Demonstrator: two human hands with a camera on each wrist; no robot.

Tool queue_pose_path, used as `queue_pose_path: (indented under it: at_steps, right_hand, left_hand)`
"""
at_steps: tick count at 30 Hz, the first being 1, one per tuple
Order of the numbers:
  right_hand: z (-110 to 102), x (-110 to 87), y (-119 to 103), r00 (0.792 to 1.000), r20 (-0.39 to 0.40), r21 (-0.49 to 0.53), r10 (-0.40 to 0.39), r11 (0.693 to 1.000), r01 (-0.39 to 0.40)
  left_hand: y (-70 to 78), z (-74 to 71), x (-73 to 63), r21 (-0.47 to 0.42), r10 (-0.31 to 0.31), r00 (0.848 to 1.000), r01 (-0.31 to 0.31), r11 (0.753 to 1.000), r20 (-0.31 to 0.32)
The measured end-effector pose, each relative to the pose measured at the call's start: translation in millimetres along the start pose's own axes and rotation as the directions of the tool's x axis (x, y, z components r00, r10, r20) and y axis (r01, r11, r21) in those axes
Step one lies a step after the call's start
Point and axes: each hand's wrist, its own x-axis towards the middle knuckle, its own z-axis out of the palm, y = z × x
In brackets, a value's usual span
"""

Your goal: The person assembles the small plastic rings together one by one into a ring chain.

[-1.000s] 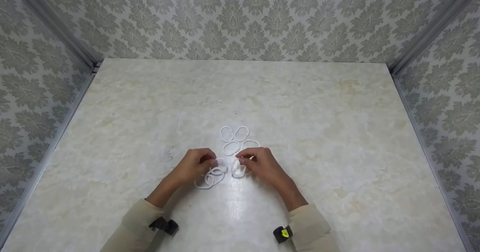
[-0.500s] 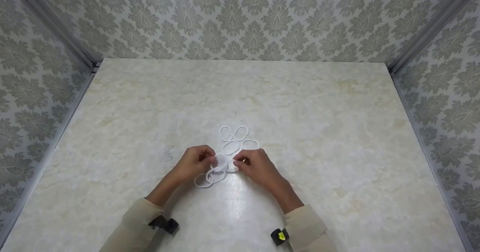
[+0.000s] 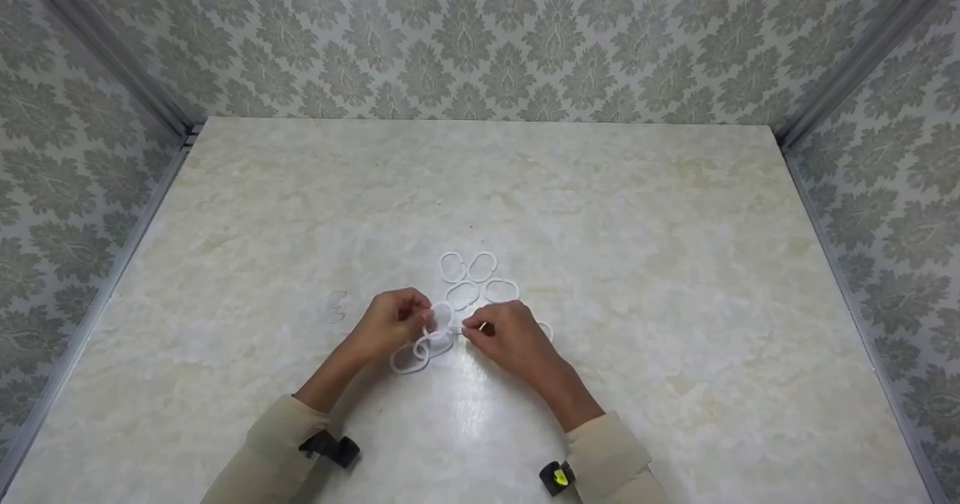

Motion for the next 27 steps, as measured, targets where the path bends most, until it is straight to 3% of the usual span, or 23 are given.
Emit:
queue_pose_path:
  at_steps: [4,11,18,22,27]
  right_hand:
    - [0,-0.6,1,1.0,-0.005,0.006,-0.018,1.0,0.018]
    - [2,0.1,2,0.999,-0.01,0.008,-0.039,0.999,0.04]
    - [5,1.5,2,0.999,-0.024,0.033,-0.043,0.998,0.044]
    - [5,2.9,6,0.999,-0.041,0.039,0.001,0.999,0.001]
    - [0,3.5,12,0.992,-0.052,0.087,0.115,0.99,-0.11]
  left_hand:
    - [-1.6,0.6,1.0,-0.007,0.035,0.999,-0.035,0.999,-0.02]
    - [-2.7,1.7,1.9,-0.017,0.024,0.999,-0.025,1.0,-0.026]
    - [1.2,4.5,1.6,0.016,0.053,0.999,-0.053,0.998,-0.008]
    - [1.3,5.7,2.5,0.088,0.061,0.997,-0.064,0.994,0.037]
    - [0.7,6.7,1.4,0.197,0.06,0.996,-0.07,0.978,0.059]
